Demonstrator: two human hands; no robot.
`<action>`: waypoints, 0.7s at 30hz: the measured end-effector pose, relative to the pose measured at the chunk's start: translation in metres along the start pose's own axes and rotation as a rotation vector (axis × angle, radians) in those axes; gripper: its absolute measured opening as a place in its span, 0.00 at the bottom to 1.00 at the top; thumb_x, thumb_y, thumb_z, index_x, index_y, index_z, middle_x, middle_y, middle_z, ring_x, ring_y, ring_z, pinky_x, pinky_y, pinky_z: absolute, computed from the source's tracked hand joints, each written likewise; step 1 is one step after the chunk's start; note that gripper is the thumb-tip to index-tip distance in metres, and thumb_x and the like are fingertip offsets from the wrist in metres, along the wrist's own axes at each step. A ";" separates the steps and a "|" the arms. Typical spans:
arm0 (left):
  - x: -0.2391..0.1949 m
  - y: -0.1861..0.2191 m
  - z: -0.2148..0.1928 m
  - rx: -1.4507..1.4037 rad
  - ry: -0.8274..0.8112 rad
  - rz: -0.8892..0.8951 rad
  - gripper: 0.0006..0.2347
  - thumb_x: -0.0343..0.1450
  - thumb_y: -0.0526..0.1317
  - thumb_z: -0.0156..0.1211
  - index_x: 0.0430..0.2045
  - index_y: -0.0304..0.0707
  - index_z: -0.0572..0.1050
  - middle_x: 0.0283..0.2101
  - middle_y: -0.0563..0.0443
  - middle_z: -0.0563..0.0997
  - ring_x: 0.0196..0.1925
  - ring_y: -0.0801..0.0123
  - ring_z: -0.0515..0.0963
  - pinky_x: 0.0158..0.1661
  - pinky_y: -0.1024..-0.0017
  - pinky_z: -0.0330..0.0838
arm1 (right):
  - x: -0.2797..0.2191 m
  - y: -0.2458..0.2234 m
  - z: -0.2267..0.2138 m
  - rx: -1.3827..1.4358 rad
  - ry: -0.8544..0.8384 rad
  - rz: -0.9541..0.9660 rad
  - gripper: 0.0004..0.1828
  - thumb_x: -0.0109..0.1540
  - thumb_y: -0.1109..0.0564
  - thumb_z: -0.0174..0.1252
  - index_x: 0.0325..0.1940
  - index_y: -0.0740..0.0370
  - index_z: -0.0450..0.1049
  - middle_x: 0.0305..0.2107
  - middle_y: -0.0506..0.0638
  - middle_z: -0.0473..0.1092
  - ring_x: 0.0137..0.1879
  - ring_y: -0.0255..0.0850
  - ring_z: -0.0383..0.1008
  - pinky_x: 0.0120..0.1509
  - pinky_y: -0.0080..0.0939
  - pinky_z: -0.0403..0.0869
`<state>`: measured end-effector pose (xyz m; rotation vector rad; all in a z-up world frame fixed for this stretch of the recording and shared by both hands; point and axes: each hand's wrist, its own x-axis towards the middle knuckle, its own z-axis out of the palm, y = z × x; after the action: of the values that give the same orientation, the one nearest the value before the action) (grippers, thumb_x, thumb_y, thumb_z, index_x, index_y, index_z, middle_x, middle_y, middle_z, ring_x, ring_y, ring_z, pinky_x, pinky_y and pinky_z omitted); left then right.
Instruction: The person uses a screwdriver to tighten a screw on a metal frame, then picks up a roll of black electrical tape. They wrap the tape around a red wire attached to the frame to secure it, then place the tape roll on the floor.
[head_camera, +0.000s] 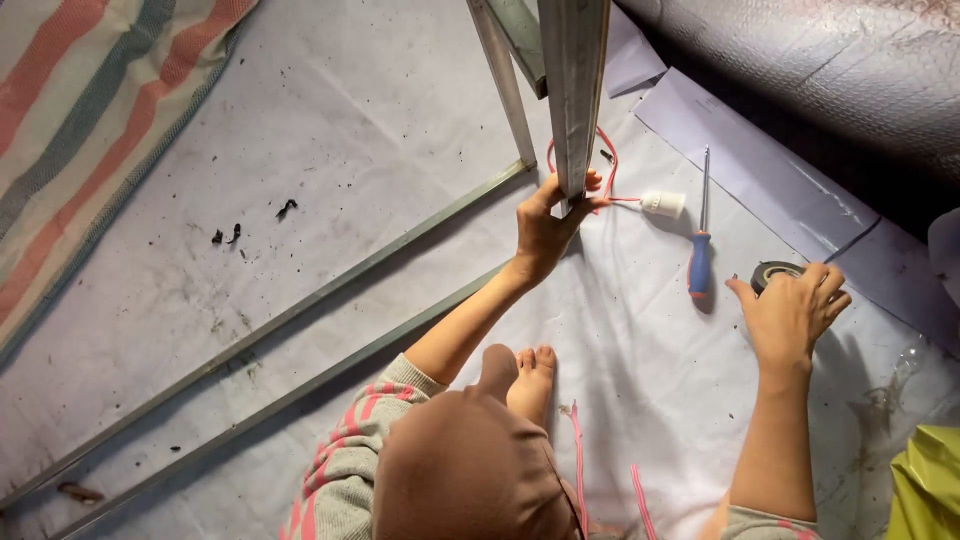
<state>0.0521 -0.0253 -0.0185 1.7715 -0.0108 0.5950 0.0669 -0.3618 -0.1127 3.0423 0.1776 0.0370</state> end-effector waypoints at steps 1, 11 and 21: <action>0.000 -0.010 -0.003 0.000 -0.001 0.004 0.16 0.66 0.36 0.71 0.47 0.38 0.76 0.42 0.55 0.85 0.41 0.74 0.84 0.43 0.77 0.80 | -0.001 -0.001 0.004 0.002 0.004 0.002 0.39 0.65 0.26 0.63 0.33 0.70 0.82 0.48 0.63 0.66 0.57 0.52 0.55 0.63 0.54 0.55; 0.003 0.000 -0.034 -0.107 -0.082 0.105 0.21 0.79 0.49 0.51 0.65 0.39 0.66 0.71 0.45 0.66 0.76 0.58 0.63 0.76 0.59 0.53 | 0.024 -0.122 -0.114 1.042 0.269 -0.332 0.22 0.64 0.70 0.62 0.61 0.77 0.67 0.59 0.73 0.64 0.67 0.68 0.64 0.71 0.61 0.64; 0.012 0.010 -0.040 -0.126 -0.022 0.106 0.15 0.80 0.43 0.51 0.58 0.37 0.74 0.62 0.45 0.75 0.70 0.55 0.70 0.71 0.57 0.57 | 0.041 -0.247 -0.100 1.433 0.460 -0.282 0.23 0.61 0.52 0.72 0.58 0.61 0.77 0.44 0.55 0.78 0.51 0.51 0.80 0.58 0.46 0.75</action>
<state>0.0437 0.0119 0.0017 1.6628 -0.1550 0.6376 0.0762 -0.1040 -0.0357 4.2433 1.0718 0.9918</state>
